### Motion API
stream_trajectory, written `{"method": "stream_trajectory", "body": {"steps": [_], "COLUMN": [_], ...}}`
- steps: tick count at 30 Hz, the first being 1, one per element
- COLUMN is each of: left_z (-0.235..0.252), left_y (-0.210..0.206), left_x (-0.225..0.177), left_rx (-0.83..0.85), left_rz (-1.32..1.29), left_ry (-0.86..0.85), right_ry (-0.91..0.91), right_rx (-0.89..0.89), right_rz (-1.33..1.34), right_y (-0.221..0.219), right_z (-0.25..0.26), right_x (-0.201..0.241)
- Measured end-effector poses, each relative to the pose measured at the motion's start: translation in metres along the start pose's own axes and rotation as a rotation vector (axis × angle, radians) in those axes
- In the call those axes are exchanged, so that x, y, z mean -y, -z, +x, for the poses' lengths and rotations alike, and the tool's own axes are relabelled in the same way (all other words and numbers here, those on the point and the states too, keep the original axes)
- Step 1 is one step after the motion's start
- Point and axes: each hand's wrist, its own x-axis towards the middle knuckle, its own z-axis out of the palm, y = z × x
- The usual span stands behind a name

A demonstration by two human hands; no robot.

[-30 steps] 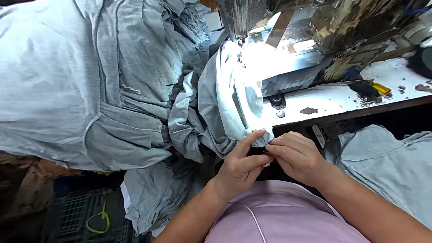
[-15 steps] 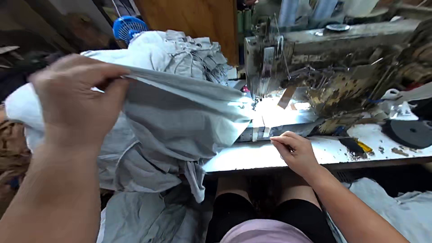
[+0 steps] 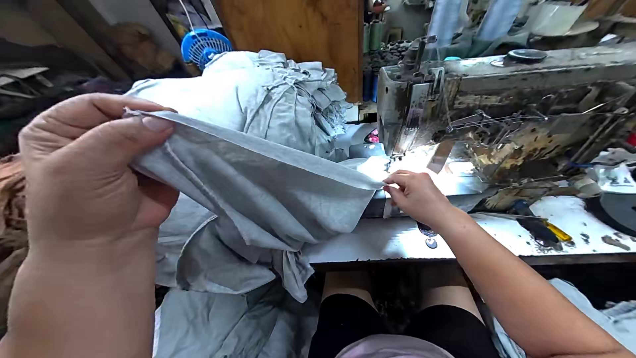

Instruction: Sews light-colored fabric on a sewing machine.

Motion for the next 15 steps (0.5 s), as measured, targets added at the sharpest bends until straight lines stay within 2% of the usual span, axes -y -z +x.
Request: {"method": "stream_trajectory", "body": {"steps": [3, 6, 9, 12, 15], "left_z": [0.013, 0.024, 0.030, 0.028, 0.026], "left_y": [-0.009, -0.006, 0.000, -0.020, -0.041], "left_x": [0.000, 0.012, 0.035, 0.045, 0.042], "left_rx": [0.001, 0.143, 0.321, 0.351, 0.376], "left_rz": [0.003, 0.135, 0.324, 0.411, 0.463], "left_ry": [0.002, -0.114, -0.241, -0.256, -0.279], "right_ry": [-0.112, -0.239, -0.262, -0.076, -0.041], "right_rx": [0.129, 0.244, 0.129, -0.046, -0.100], "right_rz": [0.130, 0.283, 0.362, 0.424, 0.420], "right_y": [0.006, 0.006, -0.010, -0.028, -0.032], "right_z": [0.000, -0.019, -0.044, -0.051, -0.051], "right_x": [0.012, 0.007, -0.018, -0.035, -0.035]}}
